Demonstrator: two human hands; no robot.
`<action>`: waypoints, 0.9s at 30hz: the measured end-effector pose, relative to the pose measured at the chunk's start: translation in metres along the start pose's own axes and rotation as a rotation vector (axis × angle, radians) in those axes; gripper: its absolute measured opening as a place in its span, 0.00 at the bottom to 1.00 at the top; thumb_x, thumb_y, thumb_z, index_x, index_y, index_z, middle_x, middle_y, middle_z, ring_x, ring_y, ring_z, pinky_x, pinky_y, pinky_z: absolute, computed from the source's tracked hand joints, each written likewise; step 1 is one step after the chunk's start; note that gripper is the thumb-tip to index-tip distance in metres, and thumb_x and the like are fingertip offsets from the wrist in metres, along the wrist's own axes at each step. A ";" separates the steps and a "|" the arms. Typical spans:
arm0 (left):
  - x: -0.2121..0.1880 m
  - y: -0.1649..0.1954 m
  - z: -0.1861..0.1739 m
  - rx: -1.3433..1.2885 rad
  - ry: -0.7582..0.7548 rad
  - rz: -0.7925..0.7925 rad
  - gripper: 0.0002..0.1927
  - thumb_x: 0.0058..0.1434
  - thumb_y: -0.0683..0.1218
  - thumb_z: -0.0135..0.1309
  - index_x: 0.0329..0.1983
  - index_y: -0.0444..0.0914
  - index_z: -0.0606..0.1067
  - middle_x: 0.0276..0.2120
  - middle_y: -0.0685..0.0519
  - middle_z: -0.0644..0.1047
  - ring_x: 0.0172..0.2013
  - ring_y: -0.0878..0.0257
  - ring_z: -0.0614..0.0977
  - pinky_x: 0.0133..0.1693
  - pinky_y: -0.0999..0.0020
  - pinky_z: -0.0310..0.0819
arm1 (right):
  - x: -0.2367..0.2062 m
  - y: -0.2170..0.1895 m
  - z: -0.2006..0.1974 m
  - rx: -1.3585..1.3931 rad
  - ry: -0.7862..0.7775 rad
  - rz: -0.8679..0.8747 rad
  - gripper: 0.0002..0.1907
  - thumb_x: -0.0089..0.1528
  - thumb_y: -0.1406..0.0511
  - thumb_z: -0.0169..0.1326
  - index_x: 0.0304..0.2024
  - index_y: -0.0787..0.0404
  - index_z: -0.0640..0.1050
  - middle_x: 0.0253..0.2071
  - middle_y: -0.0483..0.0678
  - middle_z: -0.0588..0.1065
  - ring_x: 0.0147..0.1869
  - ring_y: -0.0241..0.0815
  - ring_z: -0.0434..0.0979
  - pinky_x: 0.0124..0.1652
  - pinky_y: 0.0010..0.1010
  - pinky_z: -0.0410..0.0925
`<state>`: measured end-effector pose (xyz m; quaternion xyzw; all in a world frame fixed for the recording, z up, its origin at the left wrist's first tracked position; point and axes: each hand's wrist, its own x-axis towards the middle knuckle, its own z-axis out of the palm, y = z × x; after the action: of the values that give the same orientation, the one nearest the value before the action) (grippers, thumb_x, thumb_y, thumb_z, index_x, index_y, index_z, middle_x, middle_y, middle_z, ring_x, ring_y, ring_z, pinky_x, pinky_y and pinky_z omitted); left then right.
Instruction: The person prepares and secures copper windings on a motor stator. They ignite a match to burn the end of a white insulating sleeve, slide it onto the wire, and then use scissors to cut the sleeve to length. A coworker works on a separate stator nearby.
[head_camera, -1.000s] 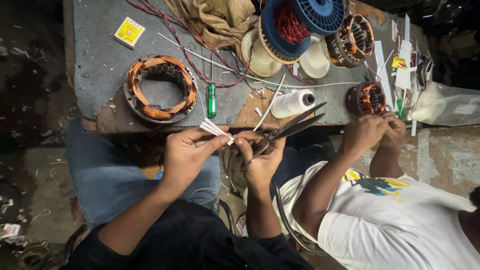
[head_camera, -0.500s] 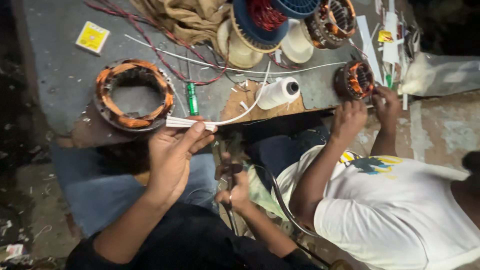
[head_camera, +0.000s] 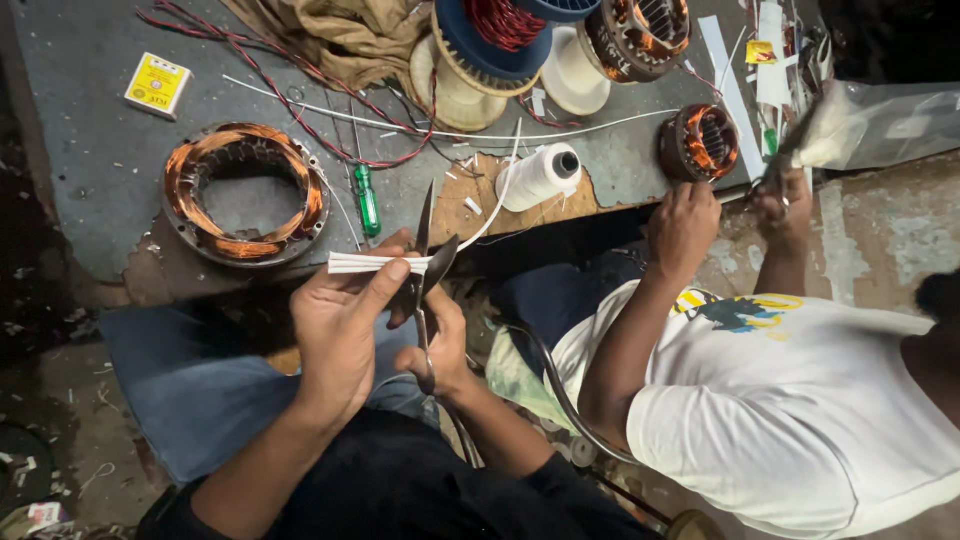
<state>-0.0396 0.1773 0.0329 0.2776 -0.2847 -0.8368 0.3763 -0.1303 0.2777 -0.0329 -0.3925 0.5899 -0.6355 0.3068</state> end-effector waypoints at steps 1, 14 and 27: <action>0.000 0.001 0.000 0.016 0.007 0.007 0.09 0.63 0.38 0.61 0.46 0.32 0.81 0.49 0.45 0.84 0.37 0.68 0.81 0.31 0.74 0.71 | -0.001 0.002 0.000 0.005 -0.001 0.006 0.63 0.48 0.31 0.64 0.67 0.71 0.68 0.43 0.43 0.71 0.44 0.33 0.70 0.45 0.26 0.68; 0.032 -0.026 -0.017 -0.281 -0.303 -0.065 0.05 0.67 0.38 0.57 0.44 0.35 0.74 0.49 0.47 0.81 0.40 0.65 0.82 0.38 0.72 0.76 | -0.017 -0.012 -0.001 0.247 0.117 0.281 0.56 0.48 0.36 0.69 0.56 0.78 0.73 0.21 0.42 0.68 0.23 0.32 0.67 0.23 0.23 0.61; 0.029 -0.003 -0.010 -0.187 -0.327 -0.063 0.10 0.67 0.39 0.54 0.50 0.34 0.71 0.45 0.39 0.83 0.45 0.55 0.86 0.48 0.62 0.83 | 0.004 -0.035 -0.038 0.068 0.302 -0.186 0.38 0.64 0.61 0.61 0.66 0.59 0.50 0.40 0.52 0.79 0.29 0.40 0.80 0.29 0.28 0.72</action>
<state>-0.0504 0.1538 0.0171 0.1107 -0.2542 -0.9050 0.3228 -0.1621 0.2973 0.0025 -0.3349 0.5685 -0.7326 0.1675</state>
